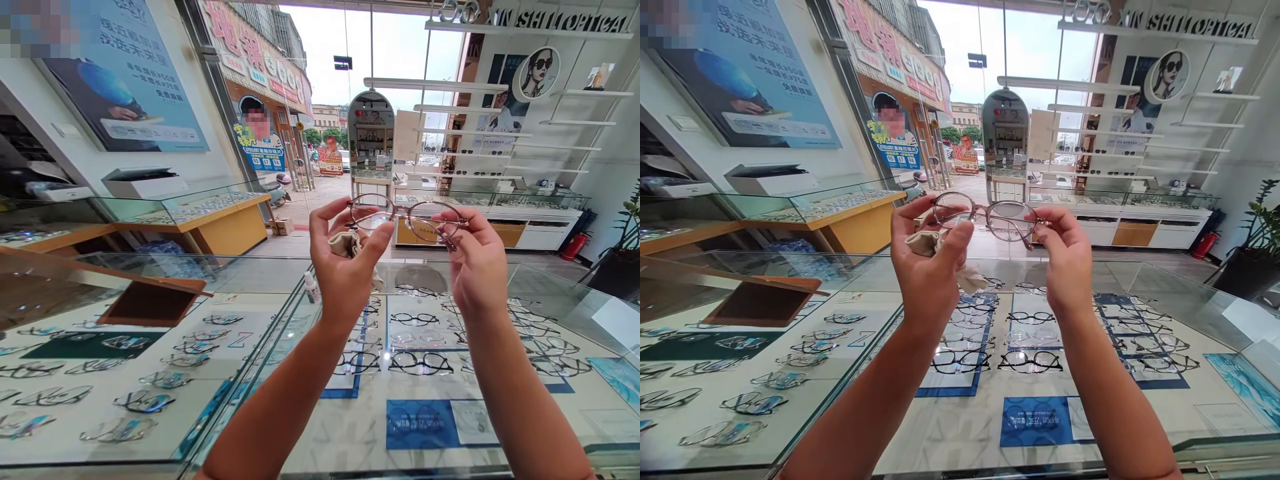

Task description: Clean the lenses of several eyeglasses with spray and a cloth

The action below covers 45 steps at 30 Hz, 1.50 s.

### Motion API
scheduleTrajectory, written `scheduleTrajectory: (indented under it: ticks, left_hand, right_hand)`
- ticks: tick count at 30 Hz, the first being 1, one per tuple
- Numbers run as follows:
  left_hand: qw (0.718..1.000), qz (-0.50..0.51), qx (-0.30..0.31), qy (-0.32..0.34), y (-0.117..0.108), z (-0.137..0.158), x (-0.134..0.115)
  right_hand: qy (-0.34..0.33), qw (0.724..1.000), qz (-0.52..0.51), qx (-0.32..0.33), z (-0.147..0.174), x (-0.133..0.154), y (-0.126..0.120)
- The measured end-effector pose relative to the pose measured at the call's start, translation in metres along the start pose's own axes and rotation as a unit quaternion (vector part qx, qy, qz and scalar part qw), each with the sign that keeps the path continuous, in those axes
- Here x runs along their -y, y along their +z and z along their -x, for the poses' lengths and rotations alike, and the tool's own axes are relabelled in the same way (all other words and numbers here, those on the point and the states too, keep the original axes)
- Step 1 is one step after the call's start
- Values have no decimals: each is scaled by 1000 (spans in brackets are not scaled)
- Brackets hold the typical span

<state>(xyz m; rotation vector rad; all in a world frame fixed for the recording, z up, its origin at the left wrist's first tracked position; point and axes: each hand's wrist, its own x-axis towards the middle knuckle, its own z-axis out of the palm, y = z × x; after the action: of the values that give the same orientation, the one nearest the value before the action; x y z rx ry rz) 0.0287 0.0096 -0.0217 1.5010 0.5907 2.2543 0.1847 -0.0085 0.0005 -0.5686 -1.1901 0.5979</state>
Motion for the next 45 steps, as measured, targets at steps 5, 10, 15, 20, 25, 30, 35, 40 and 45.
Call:
scheduleTrajectory:
  ticks: [5,10,15,20,25,30,35,40,45]
  left_hand:
    - [968,106,87,-208,-3,-9,-9]
    - [885,161,225,-374,-3,-16,-18]
    - [818,232,262,-457,0,-14,-19]
    - [766,285,285,-501,2,-13,-15]
    - [748,280,311,-516,0,-13,-7]
    - [743,211,369,-517,2,-10,-4]
    - [816,35,377,-437,-2,-12,-15]
    - [896,-255,244,-270,-22,-21,-17]
    - [899,-390,131,-153,-51,-5,13]
  right_hand:
    - [-58,986,72,140,-2,4,-4]
    - [-131,965,117,195,-4,12,-8]
    - [-170,951,155,207,-6,9,-12]
    - [-179,955,162,170,-6,8,-10]
    - [-179,950,143,212,-5,7,-14]
    - [-159,952,133,226,-5,8,-16]
    - [-171,955,144,193,-8,20,-24]
    - [-196,926,293,136,-17,9,-39]
    - [-20,826,527,201,1,-56,-45]
